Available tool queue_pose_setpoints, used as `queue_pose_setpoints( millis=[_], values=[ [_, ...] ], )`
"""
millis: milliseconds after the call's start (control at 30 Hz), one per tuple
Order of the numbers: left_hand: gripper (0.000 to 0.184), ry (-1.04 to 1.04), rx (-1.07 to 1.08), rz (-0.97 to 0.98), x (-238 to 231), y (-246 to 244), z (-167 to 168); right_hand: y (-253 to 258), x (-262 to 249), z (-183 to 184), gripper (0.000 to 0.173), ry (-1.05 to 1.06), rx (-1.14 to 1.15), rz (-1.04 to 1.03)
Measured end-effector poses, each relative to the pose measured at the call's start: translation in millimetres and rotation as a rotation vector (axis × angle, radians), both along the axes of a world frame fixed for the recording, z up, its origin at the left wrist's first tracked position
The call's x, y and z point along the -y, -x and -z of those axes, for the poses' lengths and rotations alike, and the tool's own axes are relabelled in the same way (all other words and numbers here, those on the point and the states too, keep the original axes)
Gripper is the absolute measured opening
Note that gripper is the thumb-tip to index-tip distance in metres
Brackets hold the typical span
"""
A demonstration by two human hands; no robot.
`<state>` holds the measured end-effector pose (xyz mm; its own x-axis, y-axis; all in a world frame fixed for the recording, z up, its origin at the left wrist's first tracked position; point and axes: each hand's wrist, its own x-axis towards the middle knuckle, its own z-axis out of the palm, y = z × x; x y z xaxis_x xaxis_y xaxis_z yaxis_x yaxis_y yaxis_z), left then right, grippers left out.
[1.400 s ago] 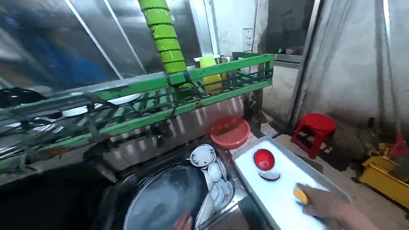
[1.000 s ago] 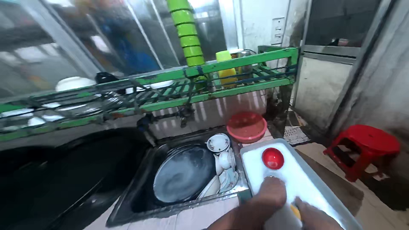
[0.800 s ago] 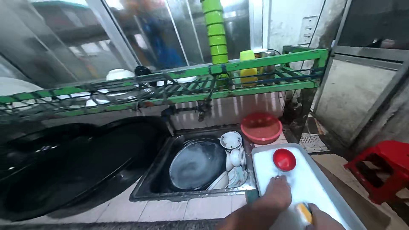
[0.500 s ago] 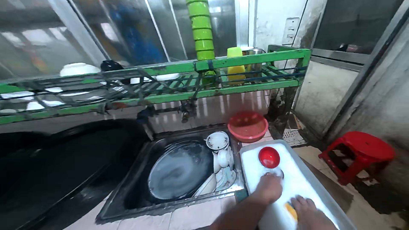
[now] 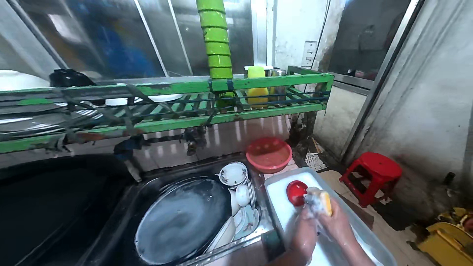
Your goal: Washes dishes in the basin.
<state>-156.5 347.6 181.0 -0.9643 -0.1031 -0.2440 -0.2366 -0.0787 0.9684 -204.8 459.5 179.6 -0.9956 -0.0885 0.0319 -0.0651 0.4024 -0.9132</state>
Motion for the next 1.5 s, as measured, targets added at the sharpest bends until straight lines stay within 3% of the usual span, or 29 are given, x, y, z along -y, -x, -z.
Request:
queue_pose_setpoints(
  millis=[100,233,433,533,600,700,767,833,933,1033,1100,1167,1233,1300,1433,1500],
  values=[
    [0.042,-0.036,-0.027,-0.060,7,-3,-2,18,3,6,0.055,0.038,0.145,0.088],
    [0.036,-0.209,-0.086,-0.226,26,9,-2,-28,32,1,0.069,-0.030,-0.117,-0.027],
    [0.037,-0.004,-0.054,-0.103,25,-5,-2,14,24,5,0.051,0.012,0.071,0.068],
    [0.034,-0.130,-0.054,-0.198,36,10,4,-19,39,1,0.065,-0.112,-0.100,-0.064],
    [0.035,-0.123,-0.033,-0.136,43,10,1,-19,39,5,0.069,-0.042,-0.060,-0.045],
    [0.040,-0.009,-0.079,0.050,49,4,-2,20,8,12,0.057,0.241,0.235,0.026],
    [0.042,-0.084,-0.153,0.108,59,8,2,29,-9,6,0.052,0.384,0.267,0.022],
    [0.044,-0.248,-0.102,0.093,72,18,6,29,-13,-3,0.057,0.398,0.208,0.007],
    [0.047,-0.491,0.013,0.014,81,33,10,15,2,-21,0.051,0.343,0.261,-0.077],
    [0.051,-0.535,0.071,-0.122,62,40,6,15,15,-12,0.045,0.145,0.339,-0.121],
    [0.047,-0.496,0.074,-0.153,48,42,7,8,26,-6,0.050,-0.107,0.208,-0.180],
    [0.035,-0.551,0.043,-0.213,42,46,12,-9,29,-8,0.047,-0.329,-0.062,-0.337],
    [0.026,-0.676,0.055,-0.253,49,48,8,-13,19,-5,0.040,-0.461,-0.272,-0.454],
    [0.028,-0.687,0.101,-0.195,52,46,5,-6,8,-2,0.036,-0.568,-0.306,-0.459],
    [0.036,-0.670,0.186,-0.129,31,45,17,3,15,-2,0.032,-0.577,-0.393,-0.341],
    [0.036,-0.737,0.169,-0.160,37,48,17,-10,20,-8,0.035,-0.536,-0.465,-0.407]
  ],
)
